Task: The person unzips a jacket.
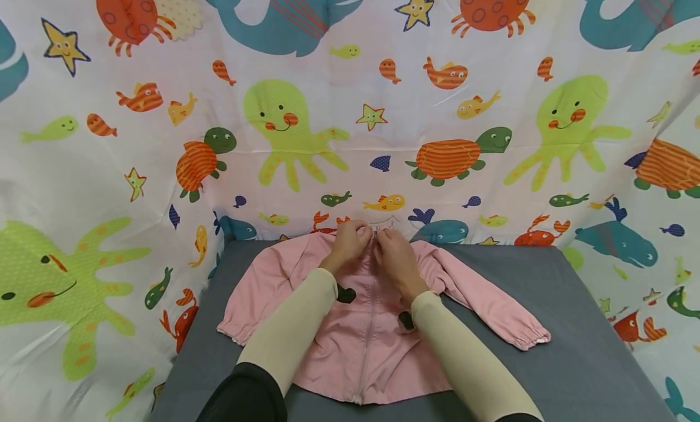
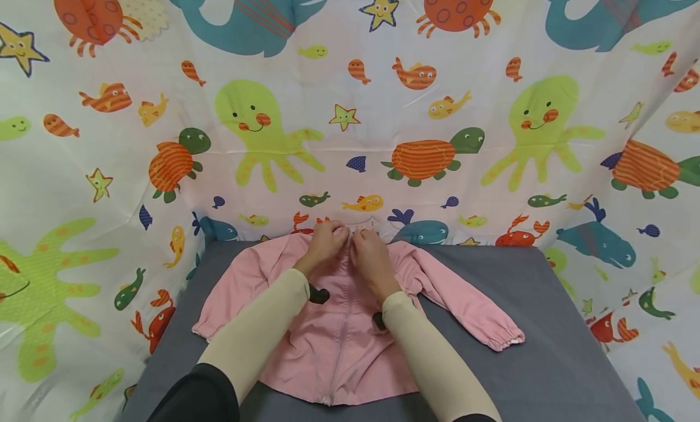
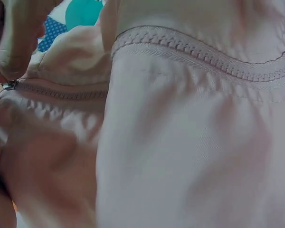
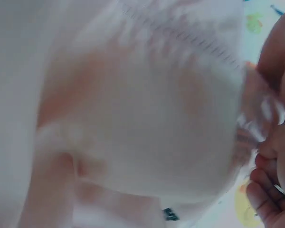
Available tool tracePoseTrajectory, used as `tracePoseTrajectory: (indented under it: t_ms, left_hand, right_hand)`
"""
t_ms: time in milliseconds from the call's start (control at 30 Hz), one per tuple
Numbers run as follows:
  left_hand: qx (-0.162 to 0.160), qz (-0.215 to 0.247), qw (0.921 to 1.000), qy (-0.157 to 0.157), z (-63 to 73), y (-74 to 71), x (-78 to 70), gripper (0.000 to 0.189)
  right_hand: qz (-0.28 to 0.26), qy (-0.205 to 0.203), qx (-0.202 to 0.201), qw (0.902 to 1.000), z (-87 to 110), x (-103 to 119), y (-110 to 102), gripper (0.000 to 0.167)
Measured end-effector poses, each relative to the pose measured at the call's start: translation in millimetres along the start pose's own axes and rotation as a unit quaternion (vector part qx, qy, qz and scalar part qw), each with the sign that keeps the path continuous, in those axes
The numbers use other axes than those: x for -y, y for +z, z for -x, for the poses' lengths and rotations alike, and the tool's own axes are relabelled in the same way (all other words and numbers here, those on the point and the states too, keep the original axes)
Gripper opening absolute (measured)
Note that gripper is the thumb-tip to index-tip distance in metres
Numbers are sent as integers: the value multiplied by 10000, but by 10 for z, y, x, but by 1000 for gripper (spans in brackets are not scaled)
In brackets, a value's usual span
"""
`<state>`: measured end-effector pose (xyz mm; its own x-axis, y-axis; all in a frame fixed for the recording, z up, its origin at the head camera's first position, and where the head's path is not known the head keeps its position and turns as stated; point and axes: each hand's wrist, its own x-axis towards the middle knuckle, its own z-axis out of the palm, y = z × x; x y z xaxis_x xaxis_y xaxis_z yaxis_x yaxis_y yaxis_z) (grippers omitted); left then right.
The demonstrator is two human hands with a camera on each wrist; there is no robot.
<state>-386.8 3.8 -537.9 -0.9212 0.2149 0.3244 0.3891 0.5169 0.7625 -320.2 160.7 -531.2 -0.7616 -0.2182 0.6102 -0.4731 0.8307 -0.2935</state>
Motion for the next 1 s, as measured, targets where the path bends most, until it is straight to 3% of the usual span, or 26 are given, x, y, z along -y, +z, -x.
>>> tracePoseTrajectory:
  t_ms: [100, 233, 400, 600, 767, 1000]
  left_hand:
    - [-208, 29, 9998, 15, 4, -6, -12, 25]
    - [-755, 84, 9971, -49, -26, -44, -62, 25]
    - [-1260, 30, 9920, 17, -98, -145, -180, 28]
    - [-1381, -10, 9902, 189, -147, -234, -260, 23]
    - [-1482, 53, 9884, 324, -142, -242, -273, 23]
    - [-1705, 360, 9847, -8, -147, -275, -344, 24]
  right_hand:
    - [83, -14, 77, 9999, 35, 74, -40, 6]
    - [230, -49, 250, 9994, 103, 194, -82, 7]
    - [208, -180, 536, 9982, 312, 446, -201, 13]
    - [462, -333, 687, 9960, 627, 756, -385, 23]
    - [555, -385, 897, 9937, 850, 902, -517, 22]
    - [612, -508, 1287, 9885, 1169, 1147, -691, 24]
